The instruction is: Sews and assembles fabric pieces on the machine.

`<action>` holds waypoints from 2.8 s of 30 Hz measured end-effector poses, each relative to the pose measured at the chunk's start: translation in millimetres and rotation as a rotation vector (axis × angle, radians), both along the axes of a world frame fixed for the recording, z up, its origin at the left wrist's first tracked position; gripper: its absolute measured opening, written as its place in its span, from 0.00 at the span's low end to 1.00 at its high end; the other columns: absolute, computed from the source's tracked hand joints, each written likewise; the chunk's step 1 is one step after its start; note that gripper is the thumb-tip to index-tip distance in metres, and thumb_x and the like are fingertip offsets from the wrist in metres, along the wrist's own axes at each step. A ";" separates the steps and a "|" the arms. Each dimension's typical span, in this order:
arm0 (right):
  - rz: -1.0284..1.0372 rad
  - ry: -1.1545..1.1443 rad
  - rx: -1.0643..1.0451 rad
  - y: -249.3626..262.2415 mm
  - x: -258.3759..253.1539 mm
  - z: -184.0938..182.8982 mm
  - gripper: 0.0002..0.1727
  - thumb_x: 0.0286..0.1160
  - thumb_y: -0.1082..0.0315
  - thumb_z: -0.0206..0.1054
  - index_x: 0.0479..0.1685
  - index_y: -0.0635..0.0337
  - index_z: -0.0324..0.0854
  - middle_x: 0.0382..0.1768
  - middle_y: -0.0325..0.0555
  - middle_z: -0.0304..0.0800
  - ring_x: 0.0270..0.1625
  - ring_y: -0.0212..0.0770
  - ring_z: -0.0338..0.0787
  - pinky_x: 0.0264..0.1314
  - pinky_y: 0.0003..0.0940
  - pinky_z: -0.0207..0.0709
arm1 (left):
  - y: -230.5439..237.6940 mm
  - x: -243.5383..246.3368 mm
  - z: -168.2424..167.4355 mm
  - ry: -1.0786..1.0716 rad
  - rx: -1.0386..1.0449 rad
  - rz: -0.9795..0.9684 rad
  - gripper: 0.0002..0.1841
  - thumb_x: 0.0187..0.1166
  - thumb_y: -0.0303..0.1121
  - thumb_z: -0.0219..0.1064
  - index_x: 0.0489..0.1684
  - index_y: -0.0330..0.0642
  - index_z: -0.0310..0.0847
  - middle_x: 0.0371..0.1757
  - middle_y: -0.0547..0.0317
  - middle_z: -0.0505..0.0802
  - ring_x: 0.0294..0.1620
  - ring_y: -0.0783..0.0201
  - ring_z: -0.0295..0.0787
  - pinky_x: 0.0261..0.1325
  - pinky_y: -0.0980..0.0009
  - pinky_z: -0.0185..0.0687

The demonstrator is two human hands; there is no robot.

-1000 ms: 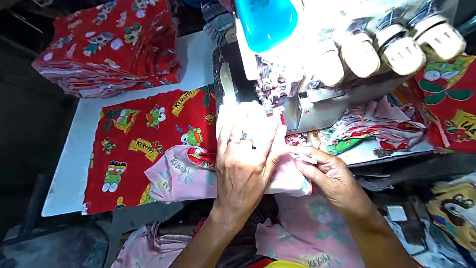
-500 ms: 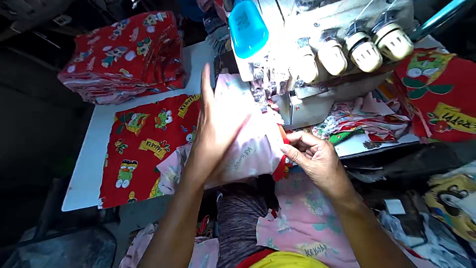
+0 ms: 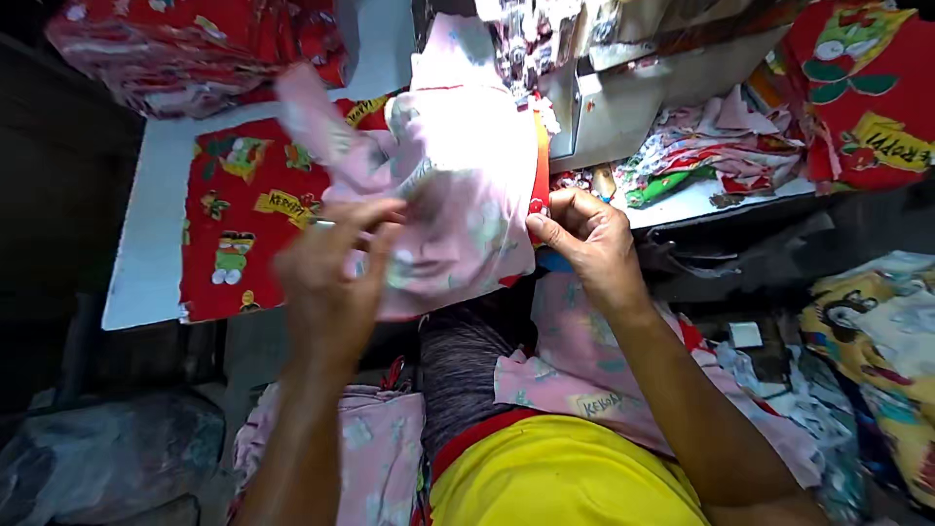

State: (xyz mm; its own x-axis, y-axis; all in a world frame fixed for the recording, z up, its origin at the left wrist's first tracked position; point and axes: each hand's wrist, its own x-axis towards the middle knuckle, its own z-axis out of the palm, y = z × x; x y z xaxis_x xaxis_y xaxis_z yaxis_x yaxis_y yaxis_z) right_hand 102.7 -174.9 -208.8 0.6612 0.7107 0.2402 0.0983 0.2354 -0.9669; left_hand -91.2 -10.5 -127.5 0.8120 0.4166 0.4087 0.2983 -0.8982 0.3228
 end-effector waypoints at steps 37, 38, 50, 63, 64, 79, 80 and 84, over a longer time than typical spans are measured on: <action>-0.017 0.218 -0.166 -11.5 -29.7 -99.6 0.12 0.74 0.71 0.74 0.52 0.69 0.85 0.46 0.46 0.92 0.50 0.29 0.90 0.59 0.27 0.85 | -78.5 24.6 -141.0 -0.179 -0.257 -0.007 0.12 0.83 0.29 0.67 0.61 0.40 0.87 0.60 0.51 0.91 0.61 0.59 0.87 0.64 0.66 0.81; 0.023 0.190 -0.142 -15.9 -32.5 -95.6 0.09 0.74 0.71 0.73 0.47 0.67 0.86 0.43 0.43 0.92 0.47 0.28 0.90 0.57 0.27 0.85 | -78.6 22.4 -138.3 -0.162 -0.244 -0.020 0.14 0.83 0.29 0.68 0.63 0.39 0.87 0.63 0.51 0.91 0.64 0.57 0.86 0.67 0.63 0.79; 0.083 0.134 -0.244 -84.2 -75.3 -47.4 0.11 0.75 0.75 0.73 0.54 0.63 0.85 0.44 0.42 0.93 0.44 0.31 0.93 0.52 0.26 0.89 | -98.2 -7.0 -118.1 -0.074 -0.461 -0.115 0.07 0.78 0.32 0.72 0.46 0.40 0.92 0.49 0.55 0.88 0.49 0.65 0.85 0.54 0.71 0.80; 0.074 0.073 -0.258 -88.0 -80.1 -51.6 0.09 0.77 0.74 0.71 0.52 0.65 0.87 0.47 0.43 0.89 0.45 0.30 0.91 0.52 0.24 0.88 | -99.5 4.5 -124.1 -0.074 -0.452 -0.141 0.14 0.77 0.31 0.69 0.57 0.35 0.86 0.44 0.54 0.85 0.45 0.63 0.81 0.51 0.70 0.77; 0.070 0.070 -0.261 -88.0 -79.6 -51.8 0.08 0.77 0.74 0.70 0.51 0.65 0.87 0.47 0.43 0.88 0.45 0.30 0.90 0.52 0.24 0.88 | -98.2 4.5 -125.2 -0.083 -0.435 -0.135 0.11 0.76 0.33 0.70 0.49 0.36 0.87 0.47 0.53 0.84 0.48 0.62 0.80 0.52 0.69 0.76; 0.020 0.110 -0.358 -98.4 -83.0 -42.5 0.08 0.78 0.73 0.70 0.52 0.61 0.86 0.44 0.40 0.92 0.41 0.28 0.92 0.44 0.21 0.88 | -117.5 -21.0 -110.5 -0.342 -0.046 -0.335 0.01 0.75 0.28 0.75 0.38 0.44 0.91 0.44 0.57 0.94 0.55 0.60 0.87 0.74 0.55 0.67; 0.022 0.098 -0.358 -99.5 -83.4 -41.7 0.08 0.78 0.73 0.69 0.51 0.61 0.87 0.45 0.40 0.92 0.42 0.28 0.92 0.44 0.21 0.88 | -117.9 -20.7 -115.7 -0.313 -0.046 -0.343 0.02 0.75 0.27 0.75 0.39 0.44 0.92 0.42 0.56 0.94 0.53 0.59 0.87 0.71 0.56 0.70; 0.033 0.067 -0.340 -103.3 -84.4 -42.9 0.08 0.77 0.74 0.70 0.51 0.64 0.88 0.47 0.42 0.89 0.45 0.30 0.92 0.50 0.24 0.90 | -120.0 -21.4 -131.0 -0.249 -0.068 -0.300 0.04 0.75 0.27 0.75 0.42 0.44 0.95 0.43 0.54 0.94 0.52 0.57 0.88 0.65 0.59 0.75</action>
